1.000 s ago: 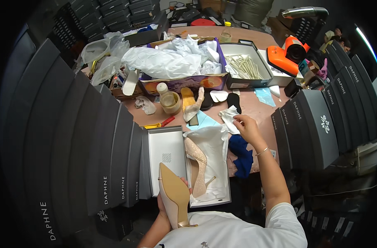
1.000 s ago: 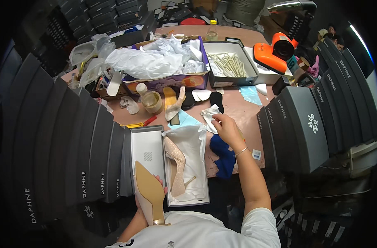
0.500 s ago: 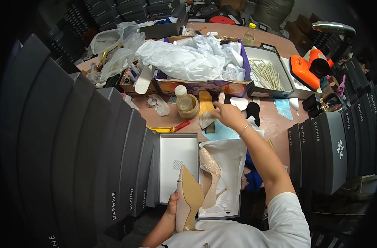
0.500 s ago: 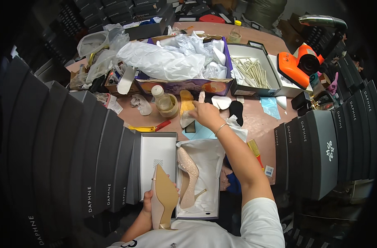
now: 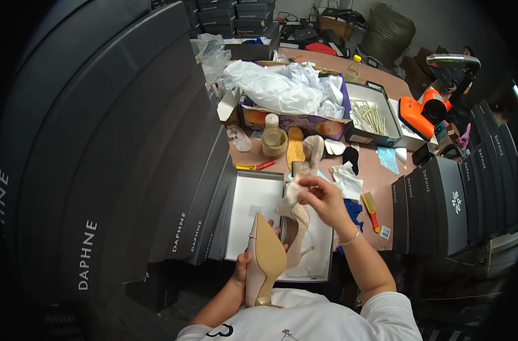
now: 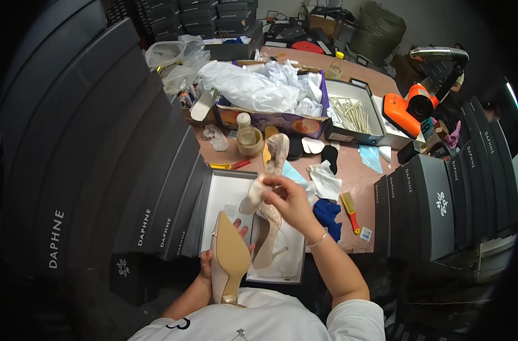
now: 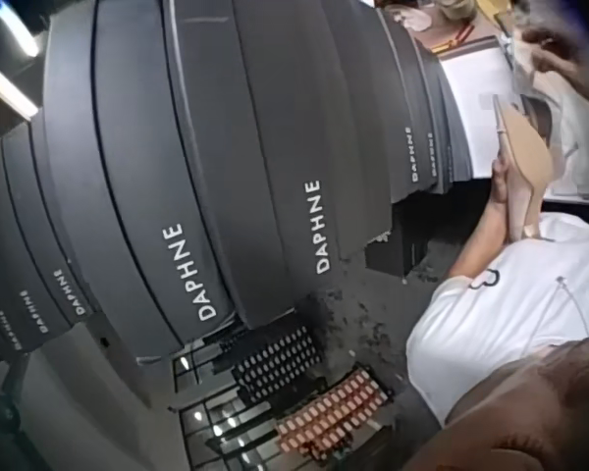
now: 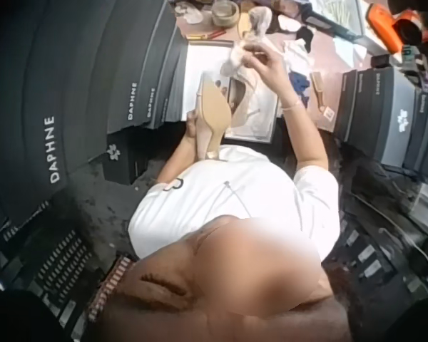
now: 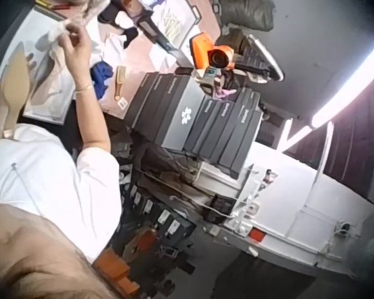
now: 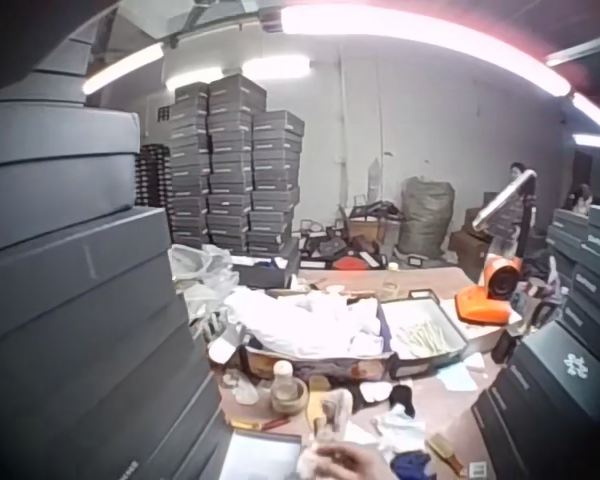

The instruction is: Packaging and inspecting high-heeled shoes into boxes for shipping.

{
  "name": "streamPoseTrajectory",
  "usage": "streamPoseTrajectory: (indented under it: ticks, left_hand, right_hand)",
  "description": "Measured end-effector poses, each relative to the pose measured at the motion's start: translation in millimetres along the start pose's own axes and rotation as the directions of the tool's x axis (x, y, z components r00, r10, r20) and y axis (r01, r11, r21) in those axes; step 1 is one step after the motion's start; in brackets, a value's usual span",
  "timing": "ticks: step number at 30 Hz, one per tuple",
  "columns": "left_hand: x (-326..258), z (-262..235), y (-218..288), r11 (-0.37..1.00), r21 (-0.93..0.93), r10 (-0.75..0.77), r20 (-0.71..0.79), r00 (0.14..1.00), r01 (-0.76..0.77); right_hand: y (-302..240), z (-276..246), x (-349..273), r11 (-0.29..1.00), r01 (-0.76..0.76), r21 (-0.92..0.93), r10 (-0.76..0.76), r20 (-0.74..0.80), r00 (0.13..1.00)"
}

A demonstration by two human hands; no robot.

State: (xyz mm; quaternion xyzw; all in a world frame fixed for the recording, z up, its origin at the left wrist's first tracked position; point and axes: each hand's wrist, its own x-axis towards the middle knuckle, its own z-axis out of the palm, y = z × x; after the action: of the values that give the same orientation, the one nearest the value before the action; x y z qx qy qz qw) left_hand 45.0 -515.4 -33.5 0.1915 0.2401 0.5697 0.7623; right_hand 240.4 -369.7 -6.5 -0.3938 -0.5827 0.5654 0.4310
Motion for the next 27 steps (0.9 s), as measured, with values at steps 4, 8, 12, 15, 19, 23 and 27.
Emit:
streamPoseTrajectory:
  ticks: [4, 8, 12, 15, 19, 23, 27]
  left_hand:
    - [-14, -3, -4, 0.996, 0.007, -0.095, 0.035, 0.995, 0.094]
    - [-32, -16, -4, 0.989, 0.009, -0.145, -0.001, 0.989, 0.145]
    - [-32, -12, -11, 0.984, 0.052, -0.176, 0.11, 0.978, 0.171]
    - [-33, 9, -6, 0.976, 0.168, -0.151, 0.063, 0.987, 0.138]
    - [-40, -3, -10, 0.985, 0.117, -0.126, 0.007, 0.992, 0.125]
    - [-38, 13, -12, 0.999, -0.011, -0.045, -0.039, 0.998, 0.045]
    - [-35, 15, -16, 0.993, -0.071, -0.09, 0.0, 0.996, 0.09]
  right_hand:
    - [11, 38, -87, 0.997, -0.057, 0.058, 0.061, -0.066, 0.996]
    - [-26, 21, -125, 0.817, 0.055, -0.574, -0.11, -0.061, 0.992]
    - [-65, 15, -97, 0.696, 0.411, -0.589, -0.37, 0.198, 0.908]
    - [-39, -6, -88, 0.894, -0.019, -0.447, 0.299, 0.566, 0.768]
    - [-22, 3, -109, 0.923, -0.382, -0.048, 0.373, 0.361, 0.855]
    - [7, 27, -118, 0.879, -0.364, 0.308, 0.357, 0.079, 0.931]
    - [13, 35, -124, 0.919, -0.217, 0.329, 0.235, -0.016, 0.972]
